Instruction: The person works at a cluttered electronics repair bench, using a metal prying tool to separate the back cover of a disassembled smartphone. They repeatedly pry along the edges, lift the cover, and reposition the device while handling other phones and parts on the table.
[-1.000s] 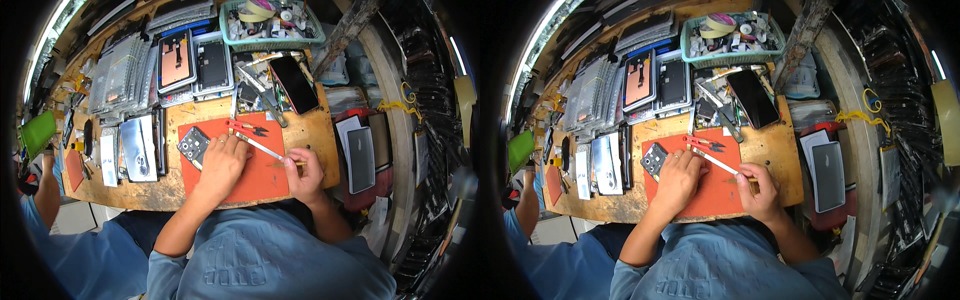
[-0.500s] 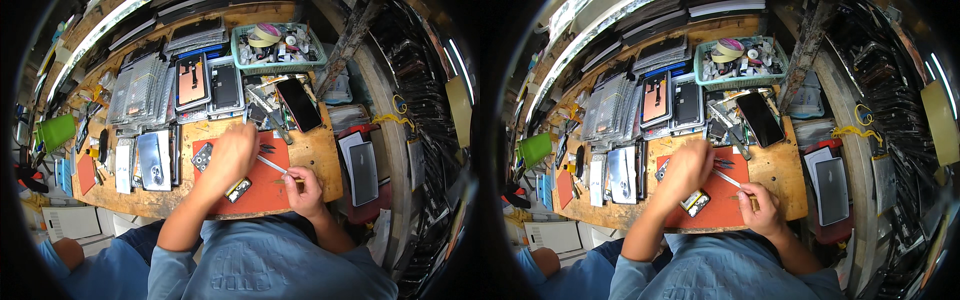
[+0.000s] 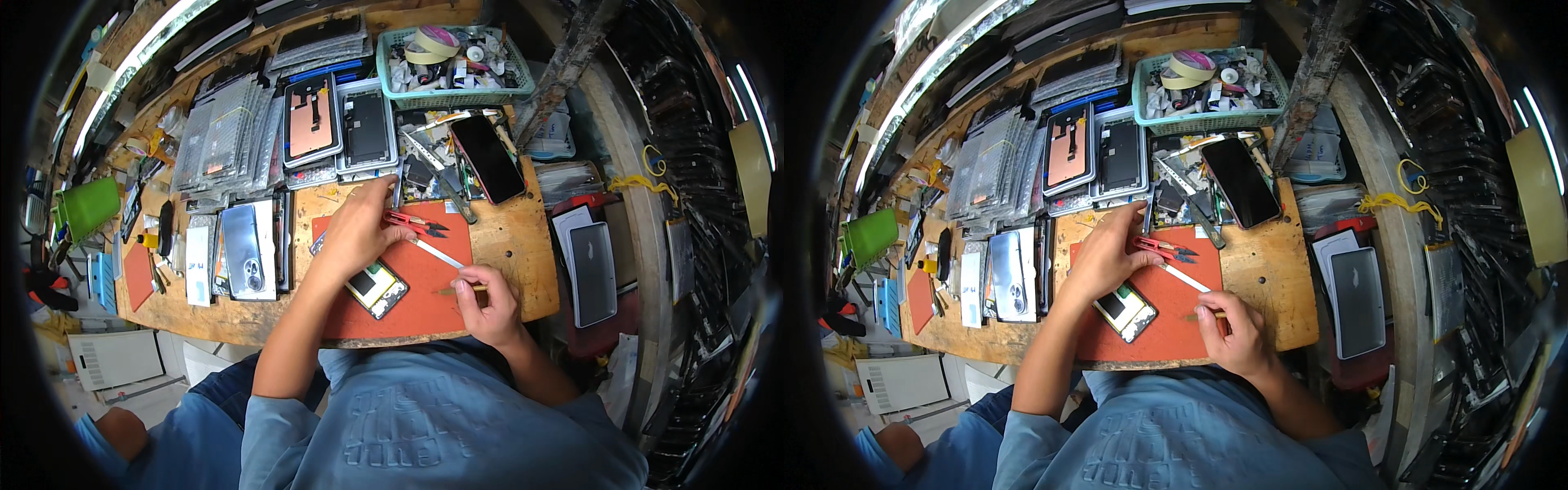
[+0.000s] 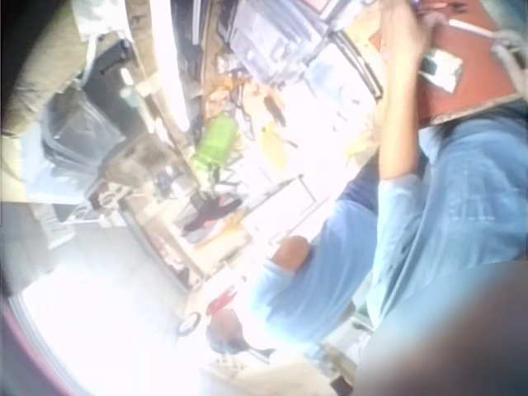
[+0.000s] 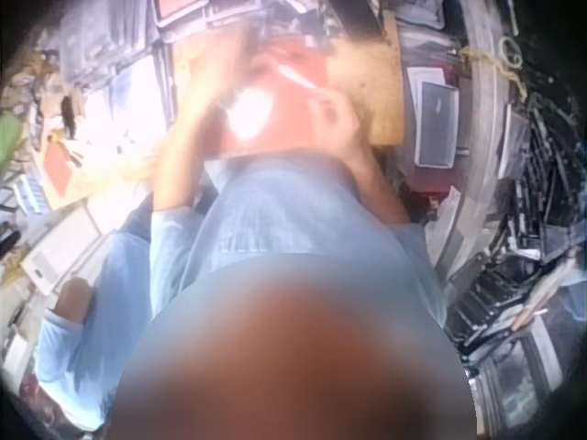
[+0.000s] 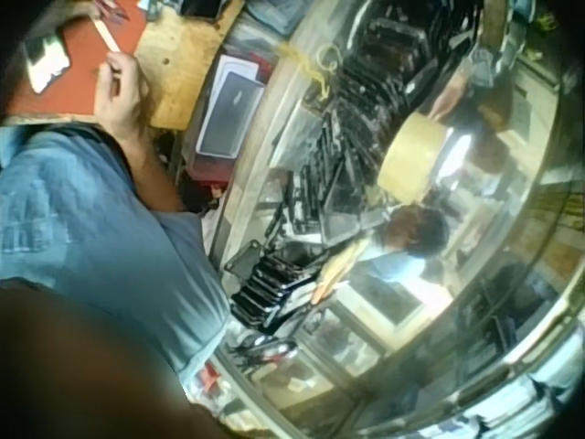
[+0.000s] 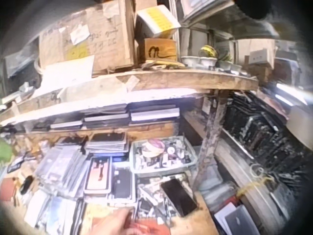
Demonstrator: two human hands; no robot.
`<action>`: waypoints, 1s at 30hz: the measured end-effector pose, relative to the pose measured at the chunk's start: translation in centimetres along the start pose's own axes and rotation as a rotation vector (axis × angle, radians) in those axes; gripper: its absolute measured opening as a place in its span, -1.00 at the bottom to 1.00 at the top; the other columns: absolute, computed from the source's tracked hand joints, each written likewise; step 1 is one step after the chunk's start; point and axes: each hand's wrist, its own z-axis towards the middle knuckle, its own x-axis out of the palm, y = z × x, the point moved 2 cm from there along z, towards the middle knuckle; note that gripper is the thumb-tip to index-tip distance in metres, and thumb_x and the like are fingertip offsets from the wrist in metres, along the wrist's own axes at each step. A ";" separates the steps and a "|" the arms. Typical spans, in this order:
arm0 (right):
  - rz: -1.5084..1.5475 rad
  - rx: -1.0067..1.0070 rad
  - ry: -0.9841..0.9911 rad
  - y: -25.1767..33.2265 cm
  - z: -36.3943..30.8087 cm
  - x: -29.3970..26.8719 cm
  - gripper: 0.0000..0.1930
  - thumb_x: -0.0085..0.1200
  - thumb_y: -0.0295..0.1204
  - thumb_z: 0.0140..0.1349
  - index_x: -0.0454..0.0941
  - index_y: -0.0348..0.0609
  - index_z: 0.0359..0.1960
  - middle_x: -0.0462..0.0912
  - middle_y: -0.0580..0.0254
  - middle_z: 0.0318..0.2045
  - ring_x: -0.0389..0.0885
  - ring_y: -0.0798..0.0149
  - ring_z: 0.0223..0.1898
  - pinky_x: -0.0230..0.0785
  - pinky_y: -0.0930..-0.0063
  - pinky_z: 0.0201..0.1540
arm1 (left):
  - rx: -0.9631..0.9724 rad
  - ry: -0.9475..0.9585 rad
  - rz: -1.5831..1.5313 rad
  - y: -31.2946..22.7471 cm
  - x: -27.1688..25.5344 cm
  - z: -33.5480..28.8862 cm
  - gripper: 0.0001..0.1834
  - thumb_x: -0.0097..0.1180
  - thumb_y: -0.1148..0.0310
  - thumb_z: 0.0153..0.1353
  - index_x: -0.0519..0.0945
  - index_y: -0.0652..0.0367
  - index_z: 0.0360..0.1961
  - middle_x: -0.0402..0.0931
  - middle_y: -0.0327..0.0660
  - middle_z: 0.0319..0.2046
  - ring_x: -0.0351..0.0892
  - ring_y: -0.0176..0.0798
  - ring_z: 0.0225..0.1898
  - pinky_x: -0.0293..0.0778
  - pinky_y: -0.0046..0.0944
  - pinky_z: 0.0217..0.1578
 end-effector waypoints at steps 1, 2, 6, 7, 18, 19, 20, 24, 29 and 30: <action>0.011 0.025 0.004 -0.2 0.0 0.1 -0.76 0.33 -0.63 0.39 0.64 -0.32 0.04 0.82 -0.01 -0.21 0.87 0.11 -0.23 0.70 0.30 -0.18 | -0.016 0.002 0.025 0.2 0.5 -0.3 -0.18 0.62 0.30 0.17 0.50 0.26 0.41 0.75 0.16 -0.02 0.75 0.21 0.04 0.61 0.07 0.10; 0.003 0.022 0.005 -0.2 -0.1 0.1 -0.76 0.33 -0.62 0.39 0.64 -0.32 0.04 0.82 0.00 -0.21 0.87 0.11 -0.24 0.69 0.30 -0.18 | -0.033 0.004 0.050 0.2 1.1 -0.4 -0.22 0.59 0.34 0.20 0.51 0.24 0.41 0.75 0.13 -0.03 0.74 0.19 0.05 0.60 0.07 0.11; -0.001 -0.010 -0.016 -0.8 -0.2 0.1 -0.77 0.32 -0.60 0.41 0.63 -0.30 0.05 0.82 0.03 -0.24 0.86 0.14 -0.26 0.68 0.32 -0.22 | -0.107 -0.066 -0.130 0.5 2.0 -0.1 -0.50 0.48 0.48 0.27 0.65 0.23 0.22 0.76 0.04 -0.14 0.77 0.09 -0.10 0.64 0.00 -0.03; -0.002 -0.023 -0.024 -1.0 -0.3 0.1 -0.77 0.32 -0.60 0.41 0.63 -0.30 0.04 0.82 0.03 -0.24 0.86 0.15 -0.27 0.67 0.33 -0.23 | -0.106 -0.085 -0.161 0.7 1.8 0.1 -0.59 0.44 0.51 0.28 0.69 0.25 0.15 0.76 0.03 -0.16 0.77 0.06 -0.15 0.65 -0.03 -0.08; 0.065 -0.027 -0.117 -1.2 0.3 0.5 -0.78 0.19 -0.61 0.50 0.56 -0.29 0.11 0.79 0.12 -0.24 0.78 0.31 -0.36 0.62 0.39 -0.30 | 0.031 -0.499 -0.132 -1.1 0.4 3.9 -0.81 0.33 0.35 0.47 0.74 0.30 -0.12 0.74 0.04 -0.23 0.75 0.07 -0.25 0.60 -0.05 -0.17; 0.051 -0.053 -0.163 -1.4 0.2 0.6 -0.77 0.18 -0.62 0.51 0.54 -0.29 0.14 0.79 0.11 -0.21 0.77 0.32 -0.36 0.62 0.40 -0.31 | 0.028 -0.511 -0.073 -1.4 -0.7 2.9 -0.82 0.33 0.36 0.48 0.72 0.31 -0.15 0.72 0.01 -0.26 0.73 0.02 -0.25 0.59 -0.08 -0.16; 0.064 -0.008 -0.101 -1.0 0.0 0.5 -0.73 0.15 -0.65 0.52 0.48 -0.33 0.19 0.77 0.08 -0.15 0.76 0.31 -0.24 0.62 0.40 -0.18 | 0.024 -0.523 -0.013 -1.2 -2.1 1.6 -0.82 0.32 0.37 0.48 0.69 0.31 -0.17 0.69 -0.03 -0.29 0.72 -0.03 -0.24 0.58 -0.12 -0.15; -0.048 -0.014 0.066 2.1 2.2 0.2 -0.76 0.25 -0.64 0.46 0.55 -0.32 0.09 0.78 0.06 -0.19 0.80 0.28 -0.33 0.65 0.34 -0.32 | -0.165 -0.531 -0.127 1.8 -5.0 -6.6 -0.85 0.30 0.42 0.49 0.66 0.33 -0.18 0.61 -0.05 -0.32 0.62 -0.04 -0.30 0.54 -0.12 -0.18; -0.167 -0.016 0.237 3.2 4.9 0.6 -0.83 0.34 -0.64 0.38 0.60 -0.29 -0.09 0.77 0.12 -0.31 0.81 0.31 -0.36 0.63 0.41 -0.34 | -0.244 -0.575 -0.008 2.2 -4.2 -14.4 -0.85 0.20 0.60 0.46 0.73 0.33 -0.03 0.68 -0.07 -0.24 0.67 -0.05 -0.21 0.55 -0.12 -0.12; -0.146 -0.017 0.238 3.4 5.5 0.8 -0.83 0.34 -0.64 0.38 0.59 -0.28 -0.09 0.77 0.16 -0.32 0.79 0.35 -0.38 0.62 0.44 -0.34 | -0.265 -0.584 0.006 2.3 -3.8 -15.6 -0.85 0.19 0.62 0.45 0.73 0.33 -0.04 0.68 -0.08 -0.24 0.67 -0.04 -0.20 0.55 -0.11 -0.10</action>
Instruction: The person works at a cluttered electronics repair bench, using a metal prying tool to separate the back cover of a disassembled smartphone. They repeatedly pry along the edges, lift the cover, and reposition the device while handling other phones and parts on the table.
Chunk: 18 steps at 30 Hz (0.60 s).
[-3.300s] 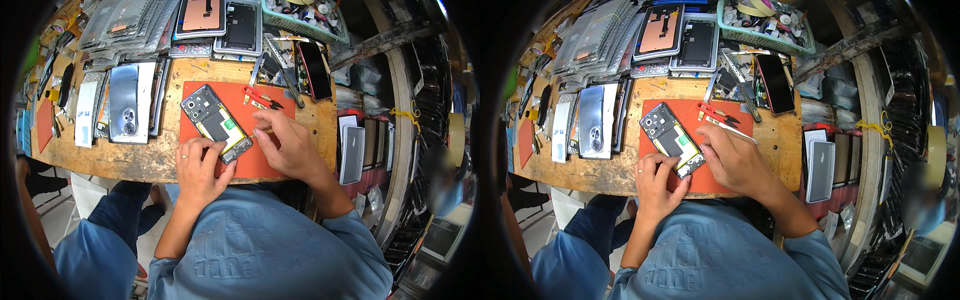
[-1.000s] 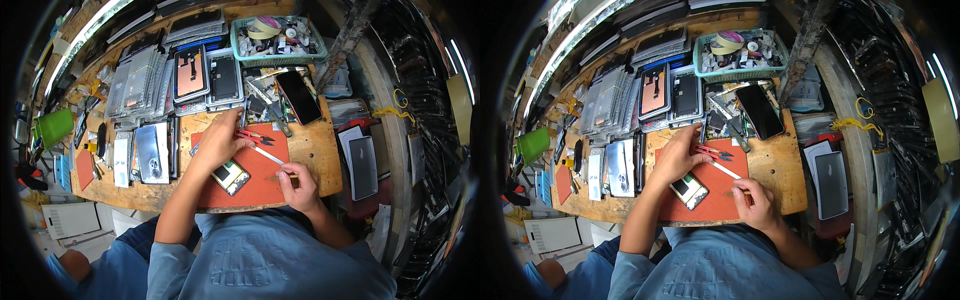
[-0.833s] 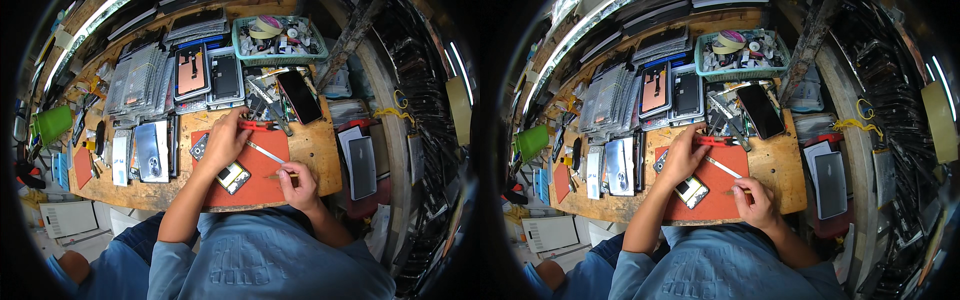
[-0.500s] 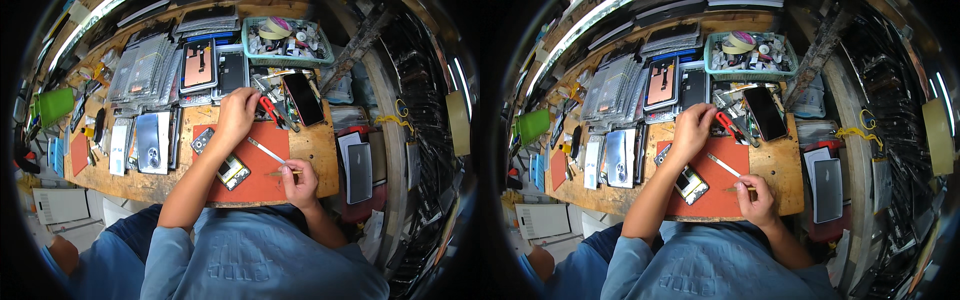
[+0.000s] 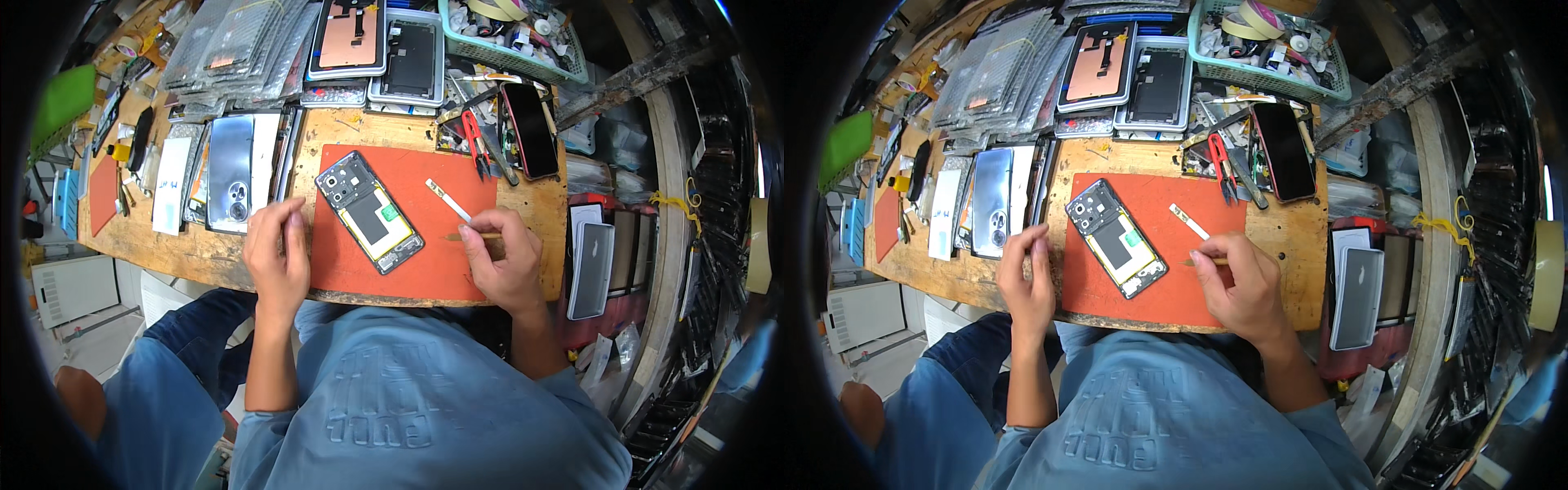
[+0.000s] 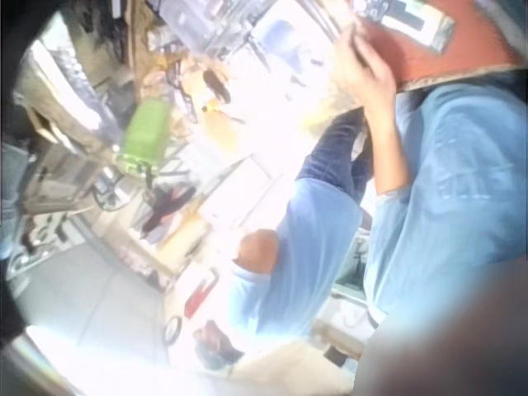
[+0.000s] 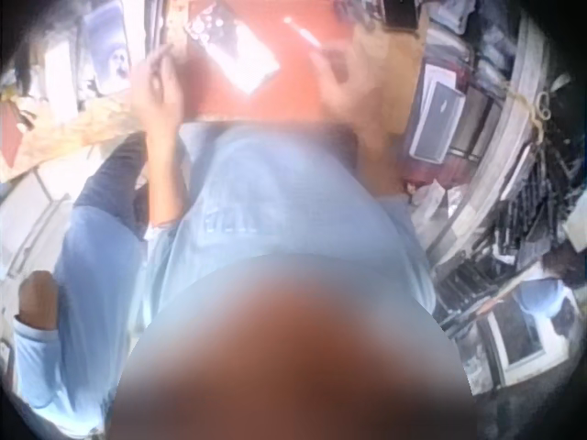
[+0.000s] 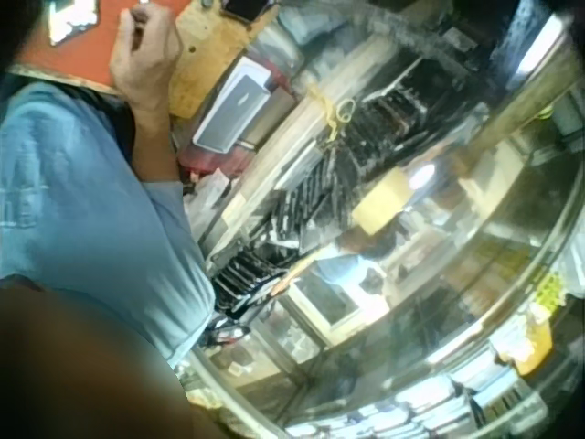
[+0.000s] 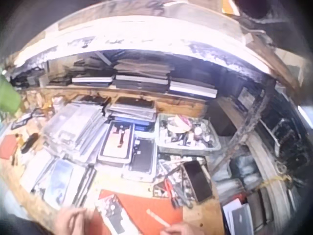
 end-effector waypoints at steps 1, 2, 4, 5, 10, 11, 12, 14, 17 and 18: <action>-0.016 -0.040 0.014 1.0 0.9 0.2 -0.85 0.33 -0.65 0.38 0.60 -0.27 -0.12 0.78 0.14 -0.32 0.82 0.32 -0.34 0.63 0.44 -0.30 | 0.010 0.011 -0.013 0.0 -0.1 -0.9 -0.83 0.16 0.67 0.42 0.72 0.33 -0.04 0.66 -0.05 -0.20 0.66 -0.01 -0.20 0.55 -0.08 -0.06; -0.020 -0.063 0.050 1.0 1.3 0.7 -0.85 0.33 -0.65 0.38 0.60 -0.27 -0.12 0.78 0.14 -0.33 0.82 0.31 -0.33 0.64 0.43 -0.29 | 0.005 -0.004 -0.041 -0.1 0.0 -1.5 -0.82 0.15 0.68 0.41 0.71 0.32 -0.04 0.65 -0.03 -0.20 0.65 0.01 -0.19 0.55 -0.08 -0.06; -0.024 -0.117 0.128 1.1 2.0 1.5 -0.85 0.33 -0.65 0.38 0.60 -0.26 -0.12 0.77 0.13 -0.33 0.83 0.28 -0.32 0.65 0.42 -0.25 | -0.008 -0.044 -0.095 -0.6 0.3 -2.4 -0.80 0.13 0.69 0.40 0.70 0.31 -0.04 0.63 0.01 -0.19 0.64 0.03 -0.18 0.54 -0.07 -0.06; -0.044 -0.104 0.164 1.4 2.1 1.7 -0.85 0.32 -0.66 0.37 0.60 -0.27 -0.12 0.78 0.10 -0.31 0.84 0.23 -0.29 0.66 0.40 -0.21 | 0.018 -0.030 -0.087 -1.0 0.6 -2.4 -0.79 0.15 0.69 0.36 0.70 0.29 -0.04 0.62 0.03 -0.20 0.62 0.06 -0.13 0.53 -0.06 -0.06; -0.111 -0.177 0.148 1.5 2.3 2.4 -0.84 0.30 -0.66 0.38 0.61 -0.30 -0.07 0.78 0.08 -0.27 0.84 0.23 -0.28 0.66 0.40 -0.21 | 0.171 0.133 -0.072 -1.9 2.2 -2.0 -0.78 0.32 0.59 0.25 0.72 0.18 -0.08 0.64 -0.13 -0.20 0.62 0.03 -0.08 0.44 0.05 0.13; -0.137 -0.194 0.139 1.7 2.4 2.2 -0.84 0.30 -0.66 0.39 0.61 -0.31 -0.06 0.78 0.08 -0.27 0.84 0.24 -0.27 0.66 0.39 -0.21 | 0.211 0.167 -0.056 -2.5 2.7 -1.6 -0.78 0.35 0.57 0.24 0.73 0.16 -0.09 0.64 -0.15 -0.20 0.62 0.02 -0.09 0.42 0.06 0.15; -0.118 -0.149 0.102 2.0 2.4 2.0 -0.82 0.29 -0.67 0.38 0.61 -0.31 -0.03 0.76 0.06 -0.27 0.82 0.17 -0.29 0.65 0.35 -0.24 | 0.255 0.201 -0.040 -3.1 3.2 -1.0 -0.78 0.38 0.55 0.22 0.73 0.14 -0.10 0.65 -0.18 -0.20 0.62 0.02 -0.09 0.41 0.08 0.16; -0.076 -0.065 0.032 2.7 2.2 1.5 -0.78 0.27 -0.68 0.37 0.61 -0.31 0.01 0.73 0.01 -0.28 0.78 0.05 -0.33 0.61 0.25 -0.29 | 0.343 0.303 -0.039 -4.2 4.8 0.0 -0.77 0.41 0.45 0.22 0.75 0.13 -0.08 0.64 -0.20 -0.19 0.60 -0.01 -0.01 0.41 0.06 0.20; -0.114 -0.029 0.090 3.1 1.9 0.6 -0.74 0.28 -0.68 0.36 0.61 -0.32 0.06 0.75 -0.01 -0.23 0.79 0.00 -0.29 0.64 0.24 -0.25 | 0.476 0.513 -0.001 -4.5 6.9 1.6 -0.73 0.41 0.36 0.19 0.78 0.13 -0.07 0.60 -0.21 -0.19 0.57 -0.07 0.04 0.42 -0.01 0.16; -0.103 -0.054 0.094 3.3 1.5 0.6 -0.73 0.27 -0.68 0.37 0.61 -0.32 0.07 0.75 -0.02 -0.23 0.79 -0.01 -0.28 0.64 0.23 -0.23 | 0.519 0.553 -0.003 -4.5 7.3 2.2 -0.77 0.38 0.36 0.21 0.77 0.13 -0.11 0.59 -0.21 -0.20 0.56 -0.07 0.01 0.42 -0.03 0.12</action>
